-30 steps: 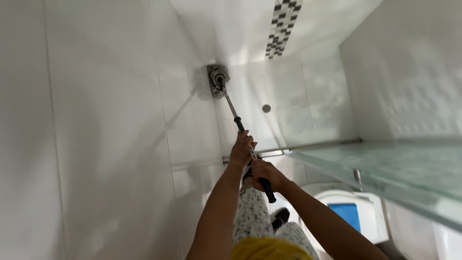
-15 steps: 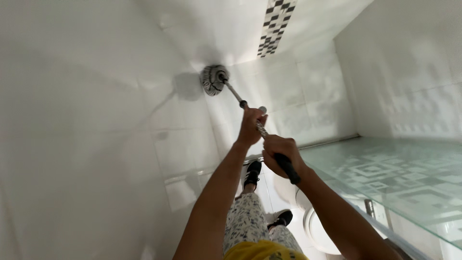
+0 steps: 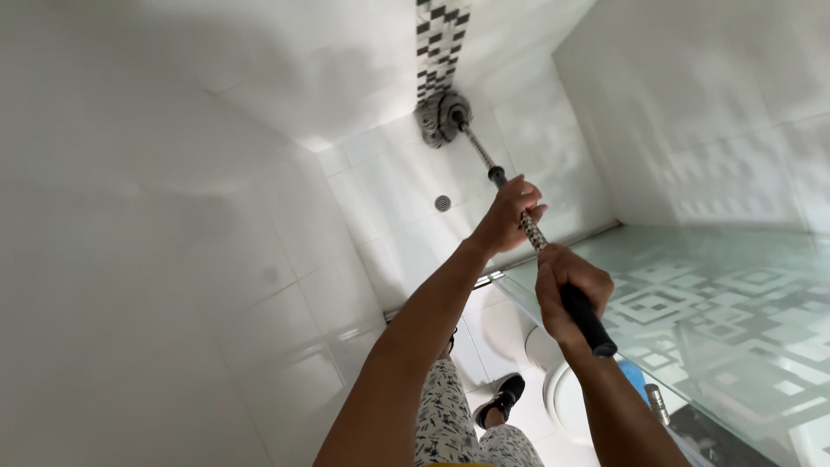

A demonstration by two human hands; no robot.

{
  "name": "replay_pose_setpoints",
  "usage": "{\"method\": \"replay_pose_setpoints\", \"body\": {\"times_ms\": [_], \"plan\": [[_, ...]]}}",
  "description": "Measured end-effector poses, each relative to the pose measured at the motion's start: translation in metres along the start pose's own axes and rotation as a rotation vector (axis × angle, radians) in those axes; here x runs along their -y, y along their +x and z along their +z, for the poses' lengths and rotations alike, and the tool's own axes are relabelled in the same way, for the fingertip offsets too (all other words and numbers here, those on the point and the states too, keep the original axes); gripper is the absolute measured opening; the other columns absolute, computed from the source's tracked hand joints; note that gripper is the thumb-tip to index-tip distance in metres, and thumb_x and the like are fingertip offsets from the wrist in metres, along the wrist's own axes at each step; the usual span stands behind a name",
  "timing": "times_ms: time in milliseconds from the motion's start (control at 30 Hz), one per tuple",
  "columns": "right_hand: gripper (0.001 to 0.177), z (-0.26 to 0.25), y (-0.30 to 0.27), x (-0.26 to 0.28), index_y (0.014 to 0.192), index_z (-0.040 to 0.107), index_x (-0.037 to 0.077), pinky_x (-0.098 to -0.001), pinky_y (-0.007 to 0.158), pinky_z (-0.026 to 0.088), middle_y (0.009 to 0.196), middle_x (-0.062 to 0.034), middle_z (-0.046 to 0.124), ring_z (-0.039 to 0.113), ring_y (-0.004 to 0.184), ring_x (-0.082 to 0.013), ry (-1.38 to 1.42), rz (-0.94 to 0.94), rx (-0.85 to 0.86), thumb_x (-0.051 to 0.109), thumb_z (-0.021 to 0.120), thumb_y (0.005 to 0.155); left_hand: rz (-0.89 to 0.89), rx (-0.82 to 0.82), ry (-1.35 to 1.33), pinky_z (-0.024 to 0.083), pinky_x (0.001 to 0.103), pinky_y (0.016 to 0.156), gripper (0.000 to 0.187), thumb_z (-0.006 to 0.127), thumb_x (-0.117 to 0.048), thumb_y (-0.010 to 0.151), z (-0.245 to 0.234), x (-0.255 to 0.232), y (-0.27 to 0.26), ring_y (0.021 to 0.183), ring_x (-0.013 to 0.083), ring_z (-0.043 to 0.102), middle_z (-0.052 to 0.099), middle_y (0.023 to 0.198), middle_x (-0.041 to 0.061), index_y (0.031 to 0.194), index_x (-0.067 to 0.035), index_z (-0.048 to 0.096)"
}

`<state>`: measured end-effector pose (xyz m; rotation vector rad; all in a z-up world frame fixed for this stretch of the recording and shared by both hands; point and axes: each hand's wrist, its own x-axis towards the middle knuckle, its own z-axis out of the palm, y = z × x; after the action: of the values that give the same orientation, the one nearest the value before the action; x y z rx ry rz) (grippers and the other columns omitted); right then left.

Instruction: The person picks up a mop and a spray bottle, walks into a bathroom, and uses the mop to scrub the shower floor and the tiled floor around a toilet while spraying liquid from the bottle onto the floor surfaces.

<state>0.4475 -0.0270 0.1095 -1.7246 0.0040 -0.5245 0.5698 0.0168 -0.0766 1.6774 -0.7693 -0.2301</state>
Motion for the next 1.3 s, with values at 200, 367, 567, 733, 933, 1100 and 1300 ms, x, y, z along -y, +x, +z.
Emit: {"method": "replay_pose_setpoints", "body": {"times_ms": [200,367,567,733,933,1100,1300], "plan": [[0.034,-0.019,0.0,-0.035,0.074,0.034,0.004,-0.0302,0.066,0.048,0.076,-0.0091,0.056,0.051,0.064,-0.0153,-0.031,0.068,-0.395,-0.015,0.051,0.096,-0.012,0.173,-0.086,0.05,0.043,0.105,0.027,0.073,-0.008,0.091,0.028,0.009,0.038,0.128,0.0353,0.054,0.063,0.118,0.009,0.075,-0.002,0.053],[0.016,-0.004,-0.012,-0.054,0.079,0.046,0.001,-0.037,0.079,0.056,0.075,-0.0056,0.058,0.06,0.072,-0.0206,-0.066,-0.188,-0.438,-0.01,0.052,0.089,0.052,0.309,-0.054,0.046,0.047,0.108,0.025,0.076,-0.011,0.091,0.034,0.024,0.035,0.128,0.0339,0.053,0.062,0.124,0.01,0.074,-0.005,0.059],[0.022,0.015,-0.03,-0.074,0.07,0.055,0.002,-0.0487,0.096,0.045,0.079,-0.0115,0.061,0.064,0.095,-0.0312,-0.442,0.16,0.039,-0.007,0.074,0.076,-0.084,0.34,-0.243,0.041,0.049,0.105,0.065,0.072,-0.033,0.096,0.011,0.056,-0.015,0.132,0.0362,0.048,0.055,0.139,0.028,0.149,-0.005,0.047],[0.022,0.009,-0.04,-0.104,0.087,0.062,0.004,-0.0591,0.123,0.031,0.109,-0.0143,0.065,0.063,0.122,-0.0312,-0.415,0.088,0.171,-0.003,0.078,0.075,-1.235,0.321,-1.256,0.061,0.03,0.071,0.076,0.056,-0.058,0.098,-0.031,-0.011,-0.075,0.09,0.0186,0.07,0.067,0.105,0.014,0.14,0.005,0.05],[0.096,0.004,-0.074,-0.135,0.162,0.036,0.011,-0.046,0.112,0.048,0.146,-0.0205,0.057,0.059,0.138,-0.0356,-0.246,0.59,-0.053,-0.011,0.04,0.069,-1.396,0.388,-0.78,0.055,0.033,0.056,0.032,0.057,-0.018,0.101,-0.049,-0.033,-0.077,0.068,0.0145,0.06,0.06,0.088,0.004,0.129,-0.003,0.049],[0.084,0.041,-0.029,-0.204,0.162,0.003,0.017,-0.0459,0.091,0.058,0.149,-0.0244,0.041,0.063,0.115,-0.0337,0.08,1.418,-0.143,0.02,0.058,0.099,-1.354,0.249,-0.67,0.042,0.028,0.043,0.03,0.051,-0.024,0.103,-0.045,-0.041,-0.073,0.05,0.0108,0.044,0.049,0.075,0.003,0.131,-0.012,0.045],[0.045,0.055,-0.01,-0.283,0.144,0.036,0.002,-0.0453,0.08,0.064,0.128,-0.0249,0.057,0.073,0.101,-0.027,0.128,1.216,-0.211,0.012,0.052,0.103,-1.359,0.075,-0.832,0.038,0.026,0.043,0.04,0.05,-0.016,0.101,-0.067,-0.027,-0.071,0.051,0.0098,0.043,0.05,0.074,0.004,0.14,-0.017,0.043]]}}
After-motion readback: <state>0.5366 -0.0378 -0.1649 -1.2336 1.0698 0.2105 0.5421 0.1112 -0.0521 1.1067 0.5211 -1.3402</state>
